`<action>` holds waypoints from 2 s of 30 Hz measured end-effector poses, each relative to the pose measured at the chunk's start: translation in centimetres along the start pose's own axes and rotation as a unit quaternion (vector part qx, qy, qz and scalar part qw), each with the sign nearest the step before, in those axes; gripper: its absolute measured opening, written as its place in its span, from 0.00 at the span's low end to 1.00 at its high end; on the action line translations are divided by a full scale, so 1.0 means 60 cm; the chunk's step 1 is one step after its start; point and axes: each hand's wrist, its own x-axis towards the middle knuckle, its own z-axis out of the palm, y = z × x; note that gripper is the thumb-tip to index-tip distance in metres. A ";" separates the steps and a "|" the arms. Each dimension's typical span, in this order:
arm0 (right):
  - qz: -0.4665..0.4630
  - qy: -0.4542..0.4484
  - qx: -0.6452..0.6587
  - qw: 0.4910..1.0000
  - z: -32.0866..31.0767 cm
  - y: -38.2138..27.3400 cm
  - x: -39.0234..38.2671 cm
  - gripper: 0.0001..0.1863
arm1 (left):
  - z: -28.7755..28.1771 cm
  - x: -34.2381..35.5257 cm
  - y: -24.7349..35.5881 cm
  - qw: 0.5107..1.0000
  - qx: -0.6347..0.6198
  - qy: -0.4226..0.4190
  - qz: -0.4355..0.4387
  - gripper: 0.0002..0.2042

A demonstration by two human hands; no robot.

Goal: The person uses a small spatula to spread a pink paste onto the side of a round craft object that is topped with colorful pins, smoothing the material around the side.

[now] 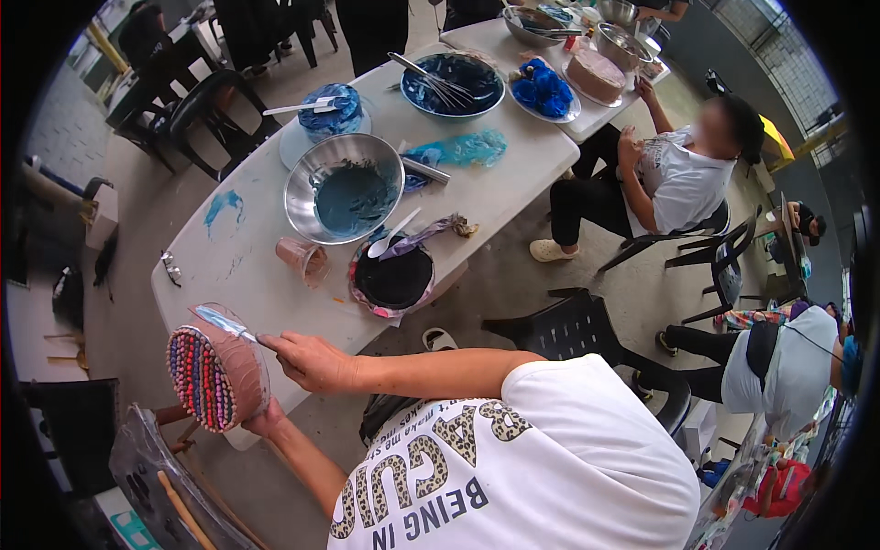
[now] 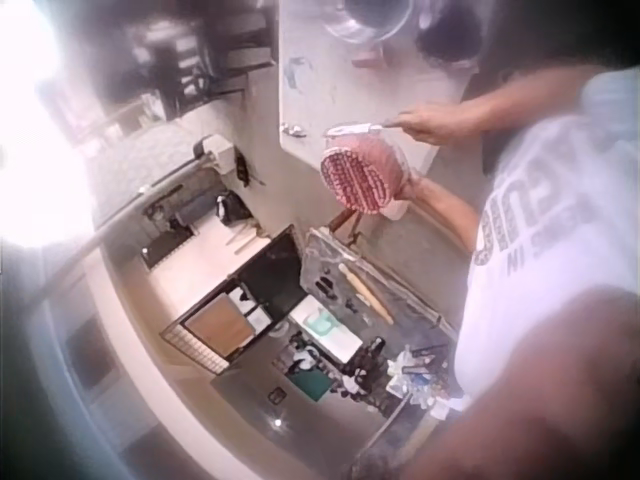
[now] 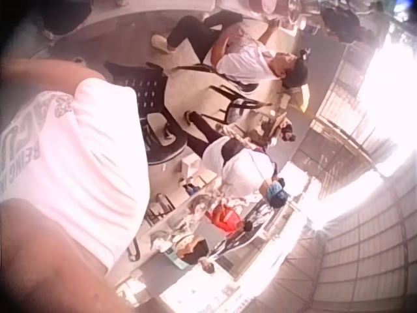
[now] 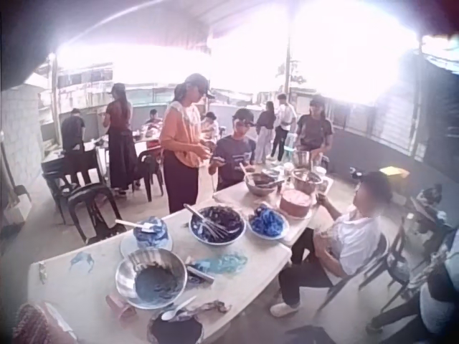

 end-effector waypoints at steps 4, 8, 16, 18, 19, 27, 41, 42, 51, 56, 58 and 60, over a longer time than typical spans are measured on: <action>-0.009 0.046 -0.027 0.999 0.011 0.008 -0.005 0.31 | 0.028 -0.013 0.001 0.999 0.023 -0.018 -0.027 0.29; -0.014 0.036 -0.005 0.999 0.001 -0.033 0.004 0.31 | 0.040 -0.017 0.015 0.995 0.027 -0.068 -0.069 0.28; 0.057 0.010 -0.002 0.998 0.000 -0.053 -0.005 0.26 | 0.045 -0.004 0.017 0.997 0.049 -0.038 -0.051 0.27; 0.031 0.048 0.004 0.998 0.000 -0.050 -0.002 0.24 | 0.053 -0.008 0.012 0.996 0.077 -0.011 -0.038 0.27; 0.032 0.045 0.009 0.998 0.001 -0.041 -0.002 0.24 | 0.056 -0.009 0.010 0.998 0.053 -0.005 -0.046 0.27; -0.023 0.096 -0.034 0.995 0.016 -0.006 0.005 0.19 | 0.064 -0.008 0.012 0.998 0.038 0.002 -0.053 0.27; 0.126 -0.029 -0.104 0.986 0.031 0.031 0.004 0.21 | 0.039 -0.008 0.027 0.993 -0.012 -0.085 -0.079 0.24; 0.124 -0.031 -0.103 0.986 0.035 0.030 0.004 0.21 | 0.036 -0.009 0.029 0.993 -0.012 -0.086 -0.076 0.24; 0.112 -0.024 -0.132 0.985 0.066 0.031 0.011 0.22 | 0.052 -0.034 0.012 0.995 0.042 -0.087 -0.023 0.29; 0.116 -0.028 -0.161 0.980 0.080 0.023 0.010 0.22 | 0.049 -0.040 0.019 0.992 0.029 -0.119 -0.024 0.30; 0.132 -0.039 -0.169 0.976 0.078 0.025 0.011 0.23 | 0.056 -0.044 0.009 0.991 0.038 -0.126 -0.029 0.30; 0.143 -0.055 -0.171 0.973 0.082 0.013 0.013 0.23 | 0.057 -0.050 0.012 0.990 0.047 -0.132 -0.024 0.31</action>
